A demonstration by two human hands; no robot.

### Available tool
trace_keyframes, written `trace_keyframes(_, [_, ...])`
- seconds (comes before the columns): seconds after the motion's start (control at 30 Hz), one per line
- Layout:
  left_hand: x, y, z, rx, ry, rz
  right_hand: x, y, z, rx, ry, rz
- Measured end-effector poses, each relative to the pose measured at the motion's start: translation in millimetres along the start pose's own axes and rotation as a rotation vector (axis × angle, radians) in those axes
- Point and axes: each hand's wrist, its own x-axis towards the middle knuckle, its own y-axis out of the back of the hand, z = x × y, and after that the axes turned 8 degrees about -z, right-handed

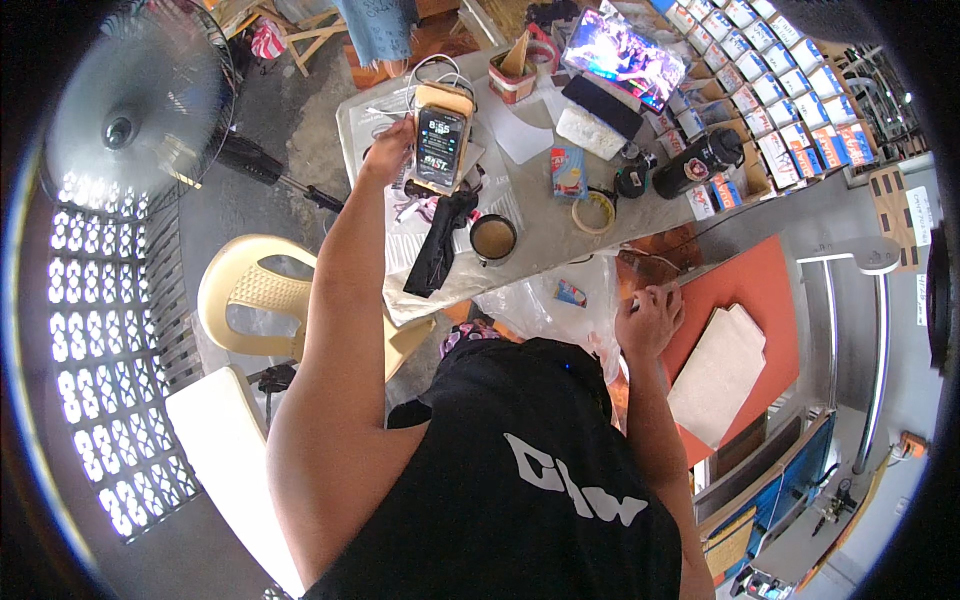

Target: The person picks up a black fabric piece and uses scissors to trim its edges. They then place the scissors down and continue handling the fabric, folding and adjusting it with both hands.

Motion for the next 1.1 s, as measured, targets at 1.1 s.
trace_keyframes(1.1, [101.9, -143.9, -15.5, -0.247, -0.304, 0.023, 3.4, 4.3, -2.0, 0.048, -0.014, 0.028])
